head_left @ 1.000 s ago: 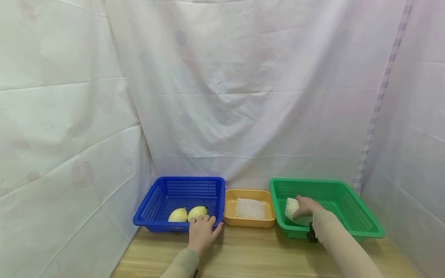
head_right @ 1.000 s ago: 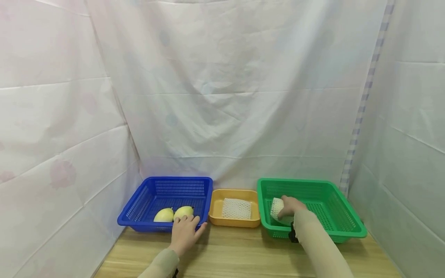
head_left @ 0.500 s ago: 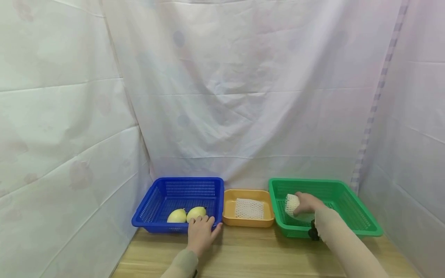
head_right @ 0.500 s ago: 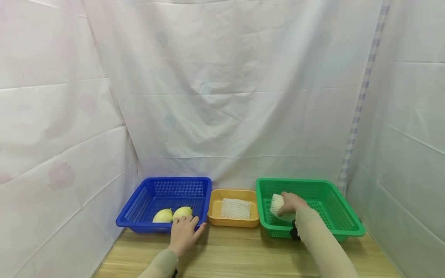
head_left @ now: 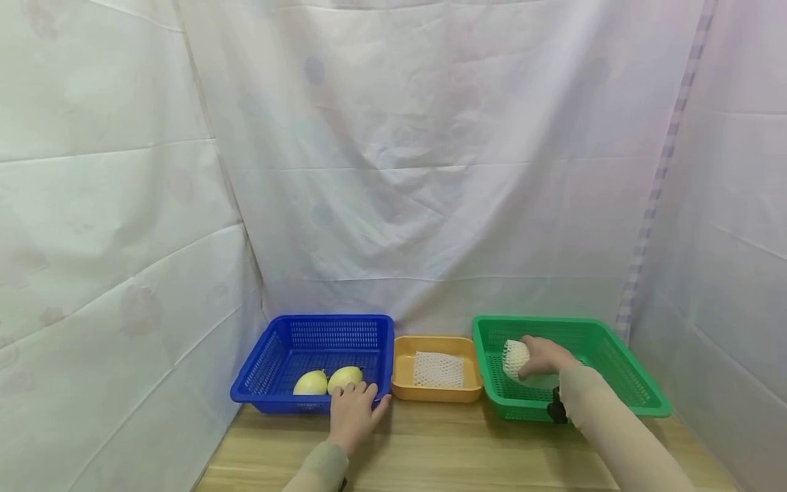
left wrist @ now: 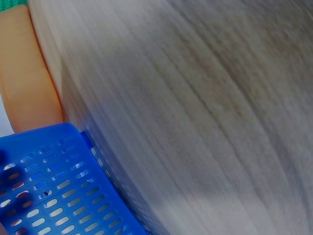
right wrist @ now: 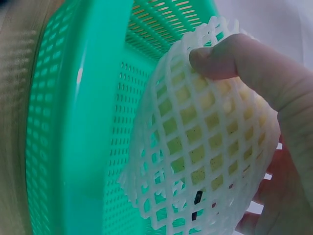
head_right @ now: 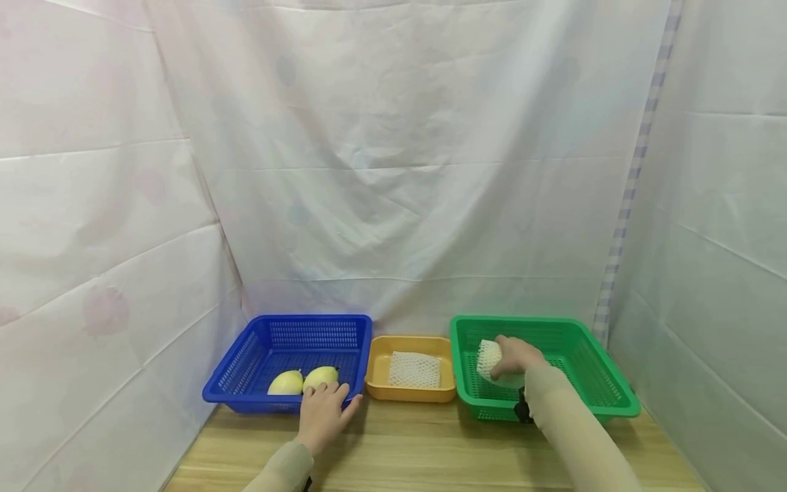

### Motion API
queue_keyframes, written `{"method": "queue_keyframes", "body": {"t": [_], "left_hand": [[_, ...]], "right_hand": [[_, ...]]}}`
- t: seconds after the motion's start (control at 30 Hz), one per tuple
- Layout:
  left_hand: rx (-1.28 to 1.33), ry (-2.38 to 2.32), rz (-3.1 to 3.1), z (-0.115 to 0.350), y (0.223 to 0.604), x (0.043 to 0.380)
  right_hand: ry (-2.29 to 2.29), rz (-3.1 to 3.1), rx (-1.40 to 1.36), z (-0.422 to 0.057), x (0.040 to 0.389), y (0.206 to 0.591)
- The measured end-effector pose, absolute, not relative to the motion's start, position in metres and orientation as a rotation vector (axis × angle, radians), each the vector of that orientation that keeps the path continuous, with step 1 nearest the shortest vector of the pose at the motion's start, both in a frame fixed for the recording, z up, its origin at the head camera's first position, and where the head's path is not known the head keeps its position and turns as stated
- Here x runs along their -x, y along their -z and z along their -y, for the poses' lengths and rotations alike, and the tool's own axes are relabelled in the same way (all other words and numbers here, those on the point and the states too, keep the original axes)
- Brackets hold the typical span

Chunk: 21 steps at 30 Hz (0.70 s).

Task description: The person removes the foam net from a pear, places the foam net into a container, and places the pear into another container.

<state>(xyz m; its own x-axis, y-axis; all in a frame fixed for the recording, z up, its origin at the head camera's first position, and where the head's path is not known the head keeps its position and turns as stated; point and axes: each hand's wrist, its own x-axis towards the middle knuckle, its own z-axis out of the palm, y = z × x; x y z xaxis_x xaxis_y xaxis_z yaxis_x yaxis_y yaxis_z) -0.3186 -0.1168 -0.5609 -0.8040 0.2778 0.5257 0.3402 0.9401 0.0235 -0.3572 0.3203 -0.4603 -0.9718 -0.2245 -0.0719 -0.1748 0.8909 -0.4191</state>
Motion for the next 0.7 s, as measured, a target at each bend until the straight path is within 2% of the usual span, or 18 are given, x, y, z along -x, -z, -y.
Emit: {"method": "queue_keyframes", "body": {"t": [0.7], "left_hand": [[0.438,0.148,2.585,0.117,0.559,0.318]], "right_hand": [[0.561,-2.964,0.398,-0.310,0.349,0.445]]}}
